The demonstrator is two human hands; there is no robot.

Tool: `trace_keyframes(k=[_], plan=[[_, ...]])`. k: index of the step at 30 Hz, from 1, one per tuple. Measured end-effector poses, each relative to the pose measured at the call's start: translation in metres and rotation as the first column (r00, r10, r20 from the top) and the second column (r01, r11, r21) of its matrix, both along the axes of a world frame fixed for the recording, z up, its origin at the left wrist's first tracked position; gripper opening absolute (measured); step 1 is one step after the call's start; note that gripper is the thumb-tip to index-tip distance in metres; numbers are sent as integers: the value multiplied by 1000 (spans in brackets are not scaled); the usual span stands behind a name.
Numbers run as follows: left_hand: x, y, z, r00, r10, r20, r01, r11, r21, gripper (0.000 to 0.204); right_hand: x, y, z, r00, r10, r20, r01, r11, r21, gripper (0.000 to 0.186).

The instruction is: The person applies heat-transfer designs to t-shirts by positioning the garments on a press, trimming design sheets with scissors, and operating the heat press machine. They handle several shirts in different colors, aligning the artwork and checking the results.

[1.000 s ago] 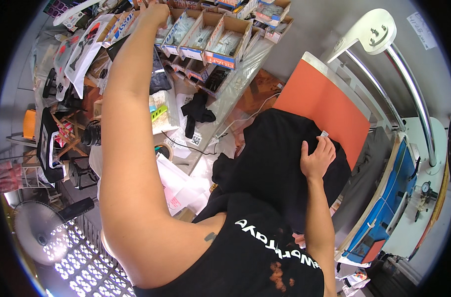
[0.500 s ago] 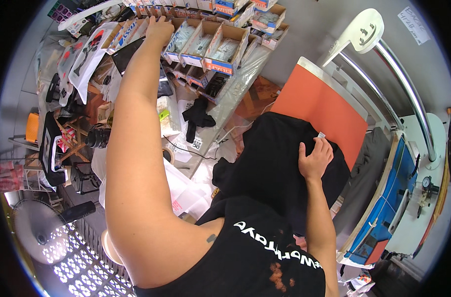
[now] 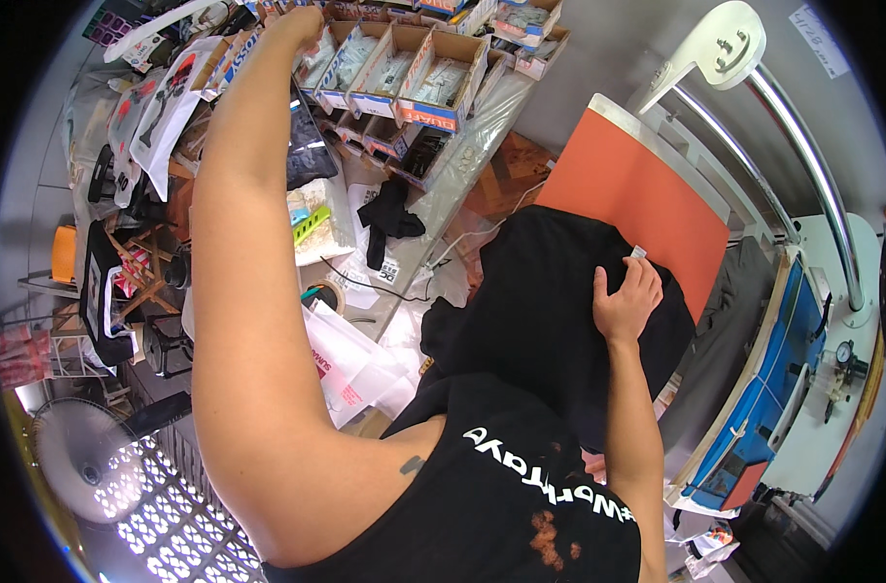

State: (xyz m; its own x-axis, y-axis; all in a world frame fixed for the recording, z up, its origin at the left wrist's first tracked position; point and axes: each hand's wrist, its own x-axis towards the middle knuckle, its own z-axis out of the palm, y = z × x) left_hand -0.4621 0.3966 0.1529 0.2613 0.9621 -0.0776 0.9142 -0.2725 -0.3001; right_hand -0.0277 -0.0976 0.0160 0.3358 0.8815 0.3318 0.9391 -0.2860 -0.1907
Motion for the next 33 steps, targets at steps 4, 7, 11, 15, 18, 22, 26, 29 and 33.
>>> trace_keyframes(k=[4,7,11,15,18,22,26,29,33], plan=[[-26,23,-10,996,-3,86,2,1000,19,13,0,2,0,1000,16,-9,-16,1000,17,48],[-13,11,-7,993,-14,118,3,996,90,10,1,0,-1,1000,-2,-5,2,1000,18,48],[-13,-4,-10,992,-20,126,3,991,134,15,0,-1,0,1000,9,-14,-8,999,35,48],[-9,-15,-18,985,79,155,-105,981,166,17,1,-1,-1,1000,12,-21,-11,999,41,48],[-7,-23,-13,981,88,172,-107,988,107,16,1,-1,-2,1000,10,-9,-10,999,41,48],[-7,-28,-9,989,48,137,-56,997,53,19,1,-2,-1,1000,9,-1,-8,999,42,48],[-20,-25,-17,998,-52,47,49,997,54,22,0,-1,-1,1000,14,-12,-14,999,36,47],[13,-56,4,998,61,10,-62,989,136,26,0,-2,-1,1000,-9,-4,9,999,39,48],[11,-62,8,995,84,55,-90,990,112,25,0,-1,-1,1000,0,-6,0,999,47,48]])
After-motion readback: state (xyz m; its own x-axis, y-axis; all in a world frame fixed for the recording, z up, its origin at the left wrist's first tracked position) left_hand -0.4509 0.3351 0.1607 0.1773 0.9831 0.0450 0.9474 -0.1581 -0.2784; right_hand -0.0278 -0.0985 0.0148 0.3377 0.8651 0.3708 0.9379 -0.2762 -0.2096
